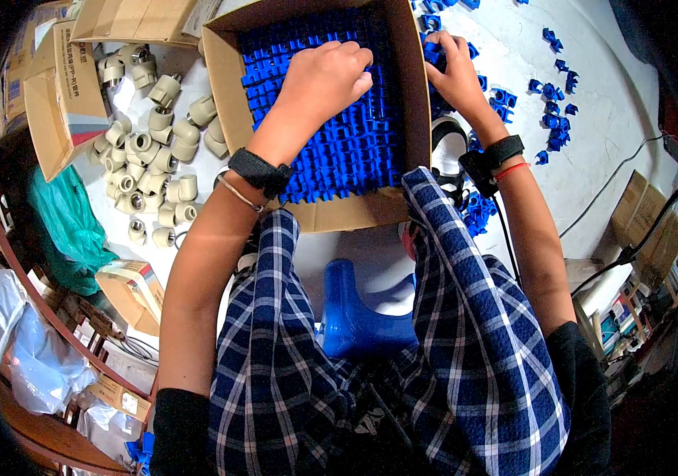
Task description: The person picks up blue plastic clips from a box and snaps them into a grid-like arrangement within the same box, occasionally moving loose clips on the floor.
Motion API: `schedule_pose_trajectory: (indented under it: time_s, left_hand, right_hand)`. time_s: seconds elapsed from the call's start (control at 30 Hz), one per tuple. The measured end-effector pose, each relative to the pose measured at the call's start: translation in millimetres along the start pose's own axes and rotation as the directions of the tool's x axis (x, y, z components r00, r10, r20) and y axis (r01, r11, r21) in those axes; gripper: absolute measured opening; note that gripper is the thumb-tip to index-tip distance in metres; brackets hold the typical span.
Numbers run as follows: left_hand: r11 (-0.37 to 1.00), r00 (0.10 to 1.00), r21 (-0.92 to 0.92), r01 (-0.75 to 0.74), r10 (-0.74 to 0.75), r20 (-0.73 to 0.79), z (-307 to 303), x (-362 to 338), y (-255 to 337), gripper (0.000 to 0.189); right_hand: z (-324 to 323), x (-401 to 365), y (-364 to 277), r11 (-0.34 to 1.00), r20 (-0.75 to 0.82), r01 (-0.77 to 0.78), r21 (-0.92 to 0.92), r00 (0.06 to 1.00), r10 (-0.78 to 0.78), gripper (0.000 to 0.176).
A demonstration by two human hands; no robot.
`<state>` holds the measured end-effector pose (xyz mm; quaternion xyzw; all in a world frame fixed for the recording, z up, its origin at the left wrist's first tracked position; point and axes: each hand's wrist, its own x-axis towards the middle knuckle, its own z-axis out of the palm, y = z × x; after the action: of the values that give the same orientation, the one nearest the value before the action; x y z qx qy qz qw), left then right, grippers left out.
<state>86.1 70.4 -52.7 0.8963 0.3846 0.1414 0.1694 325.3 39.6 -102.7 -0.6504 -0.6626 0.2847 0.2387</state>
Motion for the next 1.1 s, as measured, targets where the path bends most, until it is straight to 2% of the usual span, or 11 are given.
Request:
schedule_pose_trajectory:
  time_s: [0.07, 0.13, 0.17, 0.37, 0.47, 0.57, 0.67, 0.93, 1.1]
  left_hand:
    - [1.000, 1.000, -0.014, 0.000, 0.000, -0.015, 0, -1, 0, 0.019]
    - [0.999, 0.993, -0.040, 0.007, -0.012, -0.119, -1, -1, 0, 0.017]
    - [0.999, 0.993, -0.040, 0.007, -0.012, -0.118, -3, -2, -1, 0.017]
    - [0.994, 1.000, -0.110, 0.011, -0.010, 0.013, -16, -11, 5, 0.012]
    - [0.985, 0.997, -0.166, -0.051, 0.060, 0.050, -17, -16, 9, 0.011]
    - [0.976, 0.980, -0.195, -0.098, 0.128, 0.151, -16, -23, 18, 0.011]
    - [0.969, 0.972, -0.210, -0.130, 0.166, 0.165, -12, -27, 25, 0.013]
    - [0.989, 0.963, -0.068, -0.131, 0.143, 0.230, -5, -29, 35, 0.015]
    - [0.997, 0.965, -0.056, -0.049, 0.062, 0.253, -6, -29, 41, 0.016]
  right_hand:
    - [0, -1, 0, 1.000, -0.004, 0.002, -0.001, 1.000, -0.002, 0.042]
    - [1, -1, 0, 1.000, -0.009, 0.004, -0.001, 1.000, -0.004, 0.042]
    - [1, -1, 1, 1.000, -0.010, 0.008, -0.001, 1.000, -0.008, 0.042]
    - [0, -1, 1, 1.000, -0.015, 0.015, -0.010, 1.000, -0.016, 0.042]
    - [1, -1, 1, 1.000, -0.014, 0.014, -0.012, 1.000, -0.014, 0.042]
    - [1, -1, 2, 1.000, -0.014, 0.016, -0.013, 1.000, -0.016, 0.042]
    - [0, -1, -1, 1.000, -0.006, -0.005, -0.003, 1.000, 0.005, 0.043]
    - [1, -2, 1, 1.000, -0.012, 0.004, -0.007, 1.000, -0.004, 0.043]
    - [1, -2, 2, 1.000, -0.007, 0.003, -0.001, 1.000, -0.003, 0.044]
